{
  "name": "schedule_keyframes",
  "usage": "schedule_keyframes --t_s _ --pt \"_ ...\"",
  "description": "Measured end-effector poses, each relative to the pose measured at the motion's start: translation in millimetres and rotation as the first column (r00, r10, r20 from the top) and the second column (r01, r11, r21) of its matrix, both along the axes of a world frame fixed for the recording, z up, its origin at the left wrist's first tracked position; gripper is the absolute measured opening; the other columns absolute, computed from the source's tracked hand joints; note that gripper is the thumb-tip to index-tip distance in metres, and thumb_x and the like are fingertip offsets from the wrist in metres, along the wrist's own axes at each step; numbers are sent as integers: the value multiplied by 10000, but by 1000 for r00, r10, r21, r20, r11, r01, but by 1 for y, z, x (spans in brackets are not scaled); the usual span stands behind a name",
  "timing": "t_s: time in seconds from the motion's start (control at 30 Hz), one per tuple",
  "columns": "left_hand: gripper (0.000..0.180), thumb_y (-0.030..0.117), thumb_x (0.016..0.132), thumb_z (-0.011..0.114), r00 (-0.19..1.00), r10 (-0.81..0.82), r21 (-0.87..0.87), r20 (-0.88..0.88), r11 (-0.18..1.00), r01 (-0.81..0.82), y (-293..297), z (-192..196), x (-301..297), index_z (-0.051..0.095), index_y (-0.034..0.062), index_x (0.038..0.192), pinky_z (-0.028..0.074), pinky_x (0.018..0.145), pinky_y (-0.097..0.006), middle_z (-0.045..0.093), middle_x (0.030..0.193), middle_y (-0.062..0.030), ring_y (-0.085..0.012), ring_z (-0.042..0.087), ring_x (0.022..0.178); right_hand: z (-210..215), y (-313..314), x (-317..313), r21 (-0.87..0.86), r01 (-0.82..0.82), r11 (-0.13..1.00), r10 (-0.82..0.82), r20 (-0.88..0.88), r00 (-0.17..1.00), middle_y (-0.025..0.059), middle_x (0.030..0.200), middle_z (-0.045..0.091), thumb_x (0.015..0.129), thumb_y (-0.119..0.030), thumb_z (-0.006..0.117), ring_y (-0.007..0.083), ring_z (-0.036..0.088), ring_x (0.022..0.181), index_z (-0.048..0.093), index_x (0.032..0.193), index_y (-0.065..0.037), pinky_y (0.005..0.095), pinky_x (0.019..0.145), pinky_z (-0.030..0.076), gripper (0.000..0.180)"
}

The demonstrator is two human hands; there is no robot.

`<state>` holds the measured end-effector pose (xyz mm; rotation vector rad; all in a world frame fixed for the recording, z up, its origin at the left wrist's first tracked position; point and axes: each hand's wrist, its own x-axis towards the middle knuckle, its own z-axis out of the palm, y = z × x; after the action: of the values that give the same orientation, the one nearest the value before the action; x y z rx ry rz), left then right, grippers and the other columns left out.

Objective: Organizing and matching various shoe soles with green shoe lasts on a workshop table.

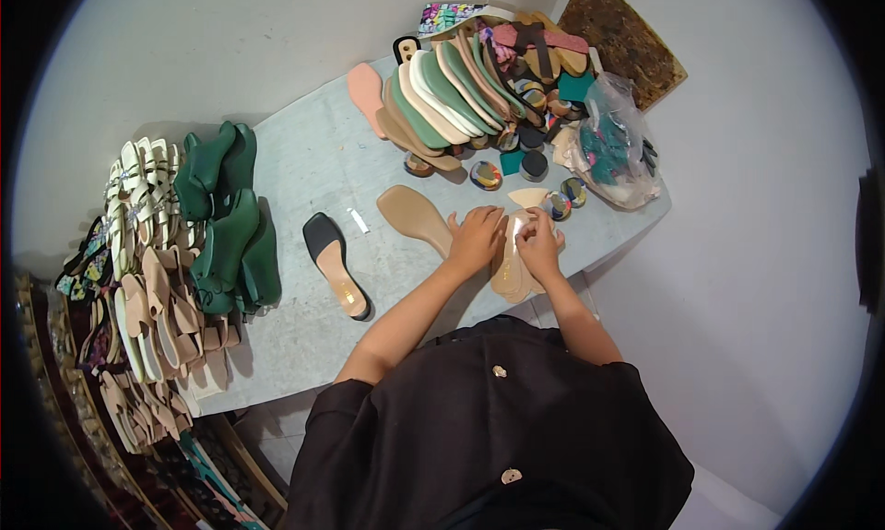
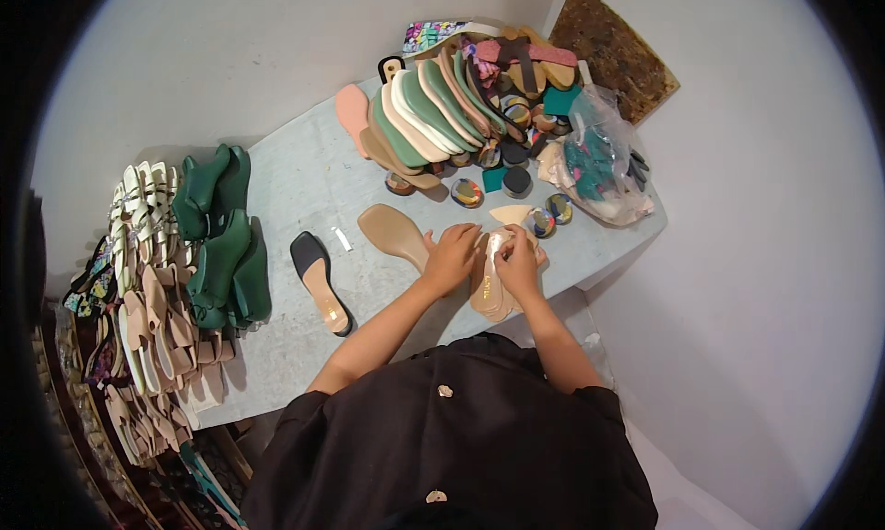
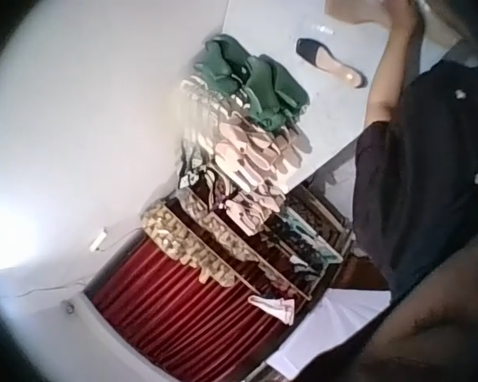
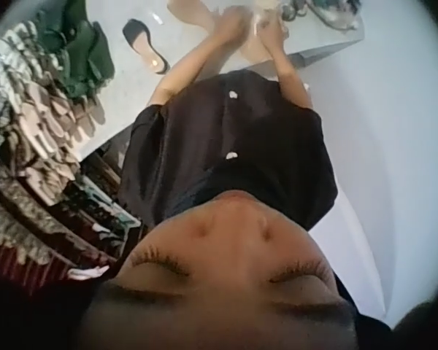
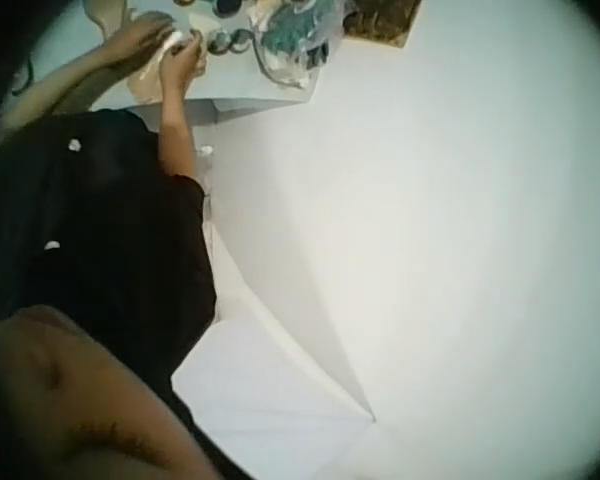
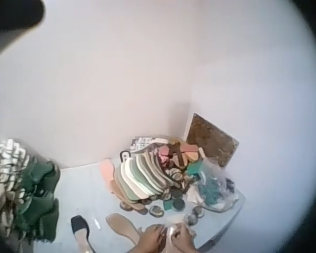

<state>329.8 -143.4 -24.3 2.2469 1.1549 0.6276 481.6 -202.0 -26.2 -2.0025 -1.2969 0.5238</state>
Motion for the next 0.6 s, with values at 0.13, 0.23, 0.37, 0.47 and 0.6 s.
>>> schedule_keyframes --t_s 0.13,0.23,0.37,0.47,0.6 --pt "311 193 801 598 966 -155 34 -207 986 165 30 -10 38 591 158 1111 247 897 -585 576 1129 -27 -188 511 1097 -7 5 14 18 67 998 -67 -5 998 -43 861 579 729 -92 633 138 571 854 535 1106 -156 524 945 190 395" --pt "259 194 792 607 920 -224 -33 -321 974 225 32 -8 44 619 175 1050 255 889 -554 600 1058 -7 -171 529 1056 -8 -2 24 14 57 998 -57 50 997 -33 927 596 757 -113 615 155 569 925 579 1057 -159 529 951 192 306" --pt "225 202 762 645 979 -151 100 -139 981 166 24 -12 38 636 192 986 255 888 -537 619 982 28 -149 553 1006 -13 -3 32 11 16 1000 -18 110 994 -18 1047 603 795 -171 606 187 529 1056 643 1017 -170 528 942 214 226" --pt "201 207 746 665 995 -88 198 -44 976 95 16 -18 37 631 190 943 254 892 -537 623 950 47 -140 565 975 -11 0 37 -9 -23 1000 24 102 994 -17 1088 589 808 -211 612 196 486 1106 659 1039 -184 546 945 204 238" --pt "155 183 762 658 997 -71 205 -13 976 72 10 -14 32 613 186 911 251 899 -534 623 941 46 -140 570 957 -13 2 34 8 -127 992 122 223 967 -12 1112 573 793 -275 644 207 437 1126 687 960 -211 599 920 191 184"
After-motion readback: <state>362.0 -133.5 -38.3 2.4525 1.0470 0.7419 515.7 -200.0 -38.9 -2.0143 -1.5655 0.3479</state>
